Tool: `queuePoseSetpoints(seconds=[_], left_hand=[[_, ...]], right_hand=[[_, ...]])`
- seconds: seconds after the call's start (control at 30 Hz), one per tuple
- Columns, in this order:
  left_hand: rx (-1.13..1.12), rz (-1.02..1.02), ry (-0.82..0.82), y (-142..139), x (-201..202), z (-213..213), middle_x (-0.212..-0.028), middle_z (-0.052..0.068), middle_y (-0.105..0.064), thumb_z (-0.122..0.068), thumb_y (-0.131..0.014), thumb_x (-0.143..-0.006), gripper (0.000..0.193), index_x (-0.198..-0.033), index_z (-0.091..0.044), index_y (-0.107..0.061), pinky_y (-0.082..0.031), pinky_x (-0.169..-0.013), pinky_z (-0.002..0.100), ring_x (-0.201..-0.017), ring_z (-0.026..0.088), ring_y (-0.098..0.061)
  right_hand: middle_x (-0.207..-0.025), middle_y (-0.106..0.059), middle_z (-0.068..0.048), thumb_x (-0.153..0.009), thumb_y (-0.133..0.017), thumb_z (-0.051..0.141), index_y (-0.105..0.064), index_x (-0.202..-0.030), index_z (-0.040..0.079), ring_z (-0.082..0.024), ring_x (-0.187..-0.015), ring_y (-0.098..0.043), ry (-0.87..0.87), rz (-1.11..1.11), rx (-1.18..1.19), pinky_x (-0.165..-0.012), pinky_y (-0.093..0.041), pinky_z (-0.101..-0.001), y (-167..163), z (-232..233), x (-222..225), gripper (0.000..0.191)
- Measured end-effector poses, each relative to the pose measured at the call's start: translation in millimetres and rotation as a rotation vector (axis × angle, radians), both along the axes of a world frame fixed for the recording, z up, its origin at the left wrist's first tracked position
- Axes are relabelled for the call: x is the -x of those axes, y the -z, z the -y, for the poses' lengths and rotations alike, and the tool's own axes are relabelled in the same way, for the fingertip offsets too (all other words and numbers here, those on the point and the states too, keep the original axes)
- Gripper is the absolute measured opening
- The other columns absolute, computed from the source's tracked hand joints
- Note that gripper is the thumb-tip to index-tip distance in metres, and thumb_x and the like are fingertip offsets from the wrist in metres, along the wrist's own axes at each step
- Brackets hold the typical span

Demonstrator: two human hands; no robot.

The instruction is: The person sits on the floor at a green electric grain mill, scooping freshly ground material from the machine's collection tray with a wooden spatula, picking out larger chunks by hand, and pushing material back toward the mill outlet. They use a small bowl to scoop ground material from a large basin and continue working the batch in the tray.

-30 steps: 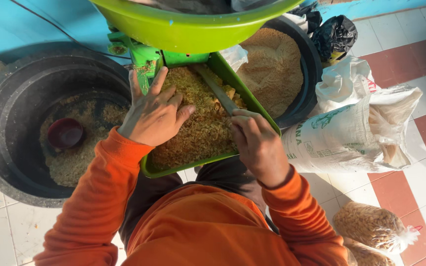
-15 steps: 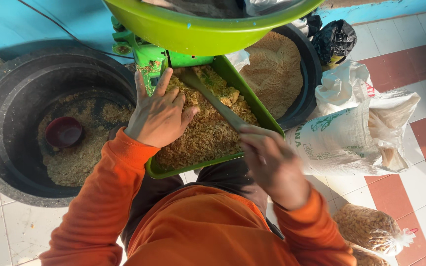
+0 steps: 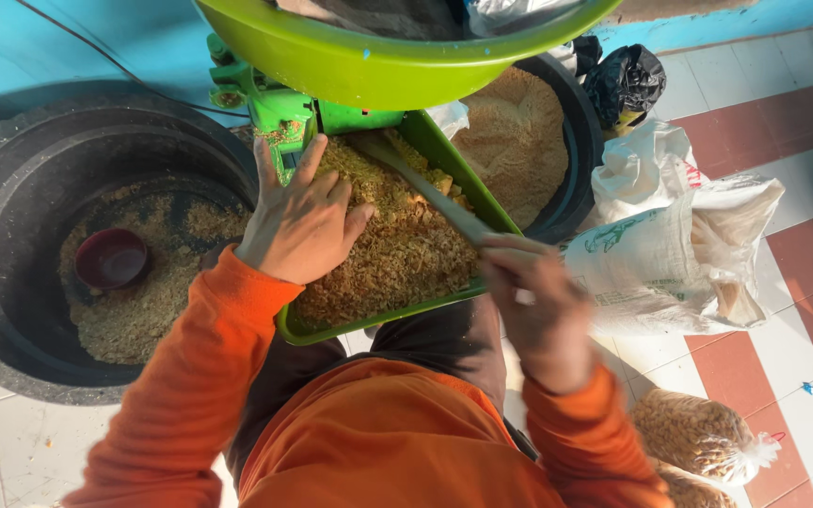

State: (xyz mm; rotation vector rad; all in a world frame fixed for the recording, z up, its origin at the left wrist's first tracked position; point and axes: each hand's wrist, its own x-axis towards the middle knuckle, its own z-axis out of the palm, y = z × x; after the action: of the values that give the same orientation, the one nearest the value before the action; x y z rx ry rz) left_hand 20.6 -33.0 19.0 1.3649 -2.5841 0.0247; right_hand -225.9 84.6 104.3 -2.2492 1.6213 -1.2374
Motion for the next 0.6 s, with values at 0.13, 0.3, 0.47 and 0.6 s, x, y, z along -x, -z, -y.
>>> queuePoseSetpoints(seconds=[0.13, 0.3, 0.47, 0.6], left_hand=[[0.270, -0.080, 0.057, 10.6, 5.2, 33.2, -0.120, 0.020, -0.071, -0.041, -0.033, -0.109, 0.059, -0.108, 0.004, -0.072, -0.011, -0.105, 0.081, -0.142, 0.037, -0.035], [-0.068, 0.078, -0.010, 6.0, 9.1, 35.4, -0.097, 0.017, -0.073, -0.036, -0.038, -0.105, 0.050, -0.091, 0.000, -0.071, -0.024, -0.108, 0.073, -0.128, 0.031, -0.051], [0.005, -0.013, 0.020, -9.1, 3.6, 15.9, -0.075, 0.010, -0.069, -0.031, -0.048, -0.102, 0.042, -0.074, -0.007, -0.068, -0.034, -0.099, 0.064, -0.104, 0.026, -0.058], [0.029, -0.067, 0.025, -12.2, -0.1, 5.2, -0.068, 0.009, -0.067, -0.029, -0.053, -0.100, 0.040, -0.070, -0.008, -0.066, -0.035, -0.096, 0.060, -0.104, 0.026, -0.059]], right_hand=[[-0.116, -0.073, -0.012, -0.097, -0.074, -0.006, -0.061, -0.108, 0.000, -0.017, -0.096, -0.076, 0.045, -0.050, 0.005, -0.080, -0.064, -0.0278, -30.4, -37.8, 41.6, 0.018], [-0.114, -0.074, -0.013, -0.091, -0.077, -0.005, -0.064, -0.106, 0.002, -0.022, -0.101, -0.075, -0.078, -0.139, -0.019, -0.082, -0.064, -0.0300, -29.9, -10.3, 25.7, 0.021], [-0.116, -0.072, -0.014, -0.091, -0.076, -0.005, -0.063, -0.107, 0.000, -0.026, -0.101, -0.075, -0.136, -0.116, 0.026, -0.083, -0.062, -0.0330, -16.9, 7.8, 0.7, 0.021], [-0.117, -0.073, -0.011, -0.094, -0.078, -0.002, -0.061, -0.106, 0.002, -0.020, -0.097, -0.077, -0.056, 0.035, 0.019, -0.080, -0.064, -0.0277, -8.2, -6.6, 5.4, 0.022]])
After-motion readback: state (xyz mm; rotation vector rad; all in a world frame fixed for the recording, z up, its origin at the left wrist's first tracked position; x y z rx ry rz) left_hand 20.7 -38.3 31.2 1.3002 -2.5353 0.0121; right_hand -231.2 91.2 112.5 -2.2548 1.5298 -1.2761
